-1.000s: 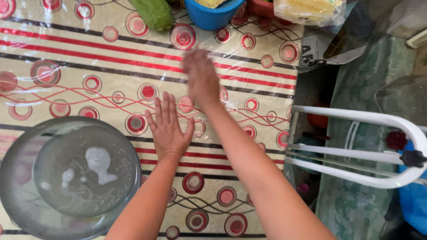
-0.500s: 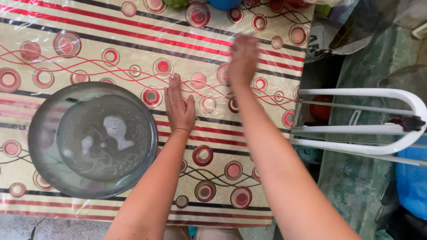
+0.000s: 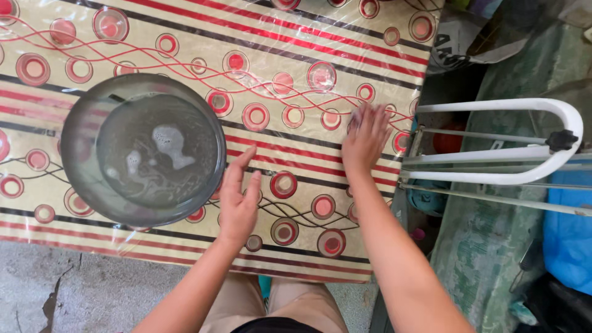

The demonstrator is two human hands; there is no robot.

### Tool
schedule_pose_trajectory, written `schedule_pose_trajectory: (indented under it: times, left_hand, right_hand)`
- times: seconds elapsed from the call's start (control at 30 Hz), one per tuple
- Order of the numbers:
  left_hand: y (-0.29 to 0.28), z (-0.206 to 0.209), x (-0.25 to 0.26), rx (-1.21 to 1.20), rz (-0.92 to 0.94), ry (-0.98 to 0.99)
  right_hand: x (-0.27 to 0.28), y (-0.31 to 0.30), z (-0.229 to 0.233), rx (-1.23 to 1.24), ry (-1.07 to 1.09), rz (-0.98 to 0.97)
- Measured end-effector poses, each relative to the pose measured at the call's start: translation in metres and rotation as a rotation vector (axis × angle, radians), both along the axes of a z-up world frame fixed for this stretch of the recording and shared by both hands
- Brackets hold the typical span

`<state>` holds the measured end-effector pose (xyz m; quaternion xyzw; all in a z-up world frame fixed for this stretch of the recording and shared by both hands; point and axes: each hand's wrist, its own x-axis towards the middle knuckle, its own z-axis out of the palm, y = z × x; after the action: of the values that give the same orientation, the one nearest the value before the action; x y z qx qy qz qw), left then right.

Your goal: The person wipes a patterned table surface with a cloth, then uses a sponge and liquid soap to scrub the table. They rinse the cloth in a metal basin of water and continue wiping the table repeatedly.

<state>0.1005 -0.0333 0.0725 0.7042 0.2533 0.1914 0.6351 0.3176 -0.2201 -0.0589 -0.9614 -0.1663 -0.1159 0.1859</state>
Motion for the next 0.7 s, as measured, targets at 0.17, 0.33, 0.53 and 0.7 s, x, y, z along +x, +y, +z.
schedule_pose_trajectory:
  times: [0.17,0.33,0.53,0.7]
  left_hand:
    - [0.018,0.027,-0.013,-0.154,0.143,-0.146]
    - [0.031,0.037,-0.011,-0.175,0.219,0.003]
    - [0.052,0.034,-0.014,0.291,-0.162,-0.034]
    - [0.049,0.011,-0.035,0.317,-0.514,0.085]
  right_hand:
    - [0.012,0.108,-0.022,-0.029,-0.035,-0.022]
    - [-0.164,0.12,0.017,0.154,0.181,0.498]
    - [-0.201,0.001,0.054,0.072,0.206,0.391]
    - [-0.11,0.013,0.014,0.059,0.02,-0.354]
